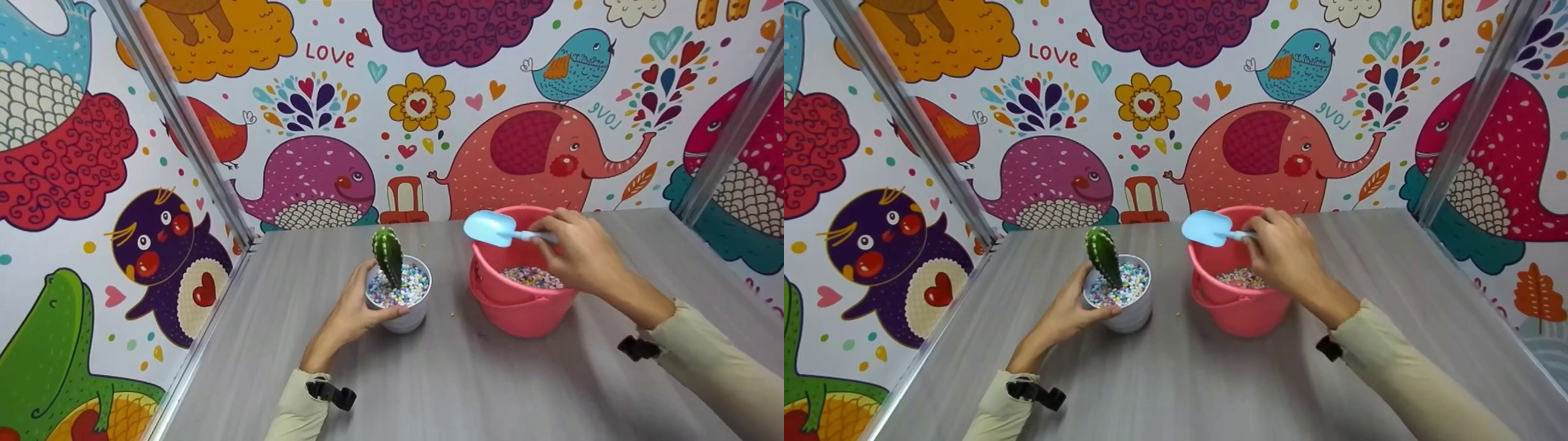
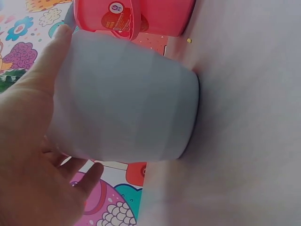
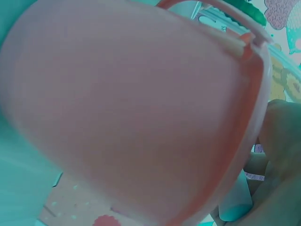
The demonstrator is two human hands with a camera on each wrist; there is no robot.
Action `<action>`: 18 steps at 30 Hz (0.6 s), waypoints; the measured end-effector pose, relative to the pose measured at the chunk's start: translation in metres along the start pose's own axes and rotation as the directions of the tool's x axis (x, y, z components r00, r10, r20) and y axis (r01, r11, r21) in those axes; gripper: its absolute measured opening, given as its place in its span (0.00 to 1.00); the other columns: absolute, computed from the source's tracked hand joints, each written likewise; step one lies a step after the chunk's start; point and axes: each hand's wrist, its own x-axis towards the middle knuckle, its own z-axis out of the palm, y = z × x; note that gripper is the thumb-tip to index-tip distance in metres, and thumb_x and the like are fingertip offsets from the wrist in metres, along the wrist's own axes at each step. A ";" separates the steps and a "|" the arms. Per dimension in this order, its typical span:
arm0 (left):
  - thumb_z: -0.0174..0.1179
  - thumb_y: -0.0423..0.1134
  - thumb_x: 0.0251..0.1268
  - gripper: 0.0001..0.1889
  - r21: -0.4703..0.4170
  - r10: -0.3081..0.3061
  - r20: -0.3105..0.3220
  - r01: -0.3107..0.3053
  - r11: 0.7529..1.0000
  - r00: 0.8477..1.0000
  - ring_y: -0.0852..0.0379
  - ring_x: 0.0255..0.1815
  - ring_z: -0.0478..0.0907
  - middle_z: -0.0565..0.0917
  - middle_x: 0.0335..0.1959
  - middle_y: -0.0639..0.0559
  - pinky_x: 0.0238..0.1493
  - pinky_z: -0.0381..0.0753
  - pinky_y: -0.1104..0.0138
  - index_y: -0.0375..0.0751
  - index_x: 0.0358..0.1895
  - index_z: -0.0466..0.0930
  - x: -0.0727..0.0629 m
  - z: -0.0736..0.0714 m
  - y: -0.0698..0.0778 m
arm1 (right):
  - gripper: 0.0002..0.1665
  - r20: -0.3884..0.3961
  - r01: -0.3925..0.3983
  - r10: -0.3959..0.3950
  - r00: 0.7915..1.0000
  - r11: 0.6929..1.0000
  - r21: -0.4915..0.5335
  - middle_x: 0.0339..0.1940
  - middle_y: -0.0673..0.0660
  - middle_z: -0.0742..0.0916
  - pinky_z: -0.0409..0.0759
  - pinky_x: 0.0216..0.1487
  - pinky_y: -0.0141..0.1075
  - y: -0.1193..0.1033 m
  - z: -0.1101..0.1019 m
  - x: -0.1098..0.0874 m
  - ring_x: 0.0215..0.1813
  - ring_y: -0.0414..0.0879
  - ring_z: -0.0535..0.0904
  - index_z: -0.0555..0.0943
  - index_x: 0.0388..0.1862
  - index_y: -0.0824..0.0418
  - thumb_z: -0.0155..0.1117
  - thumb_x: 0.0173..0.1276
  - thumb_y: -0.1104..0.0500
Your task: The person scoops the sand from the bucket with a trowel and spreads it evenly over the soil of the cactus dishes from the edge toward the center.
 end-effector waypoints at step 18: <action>0.83 0.66 0.50 0.64 0.031 0.023 -0.010 -0.022 0.999 1.000 0.37 0.86 0.61 0.62 0.86 0.42 0.84 0.62 0.36 0.50 0.87 0.56 -0.003 -0.011 0.003 | 0.11 -0.076 -0.042 0.057 0.995 0.981 0.188 0.56 0.63 0.88 0.77 0.60 0.67 0.024 0.002 -0.015 0.60 0.61 0.80 0.91 0.51 0.61 0.74 0.73 0.59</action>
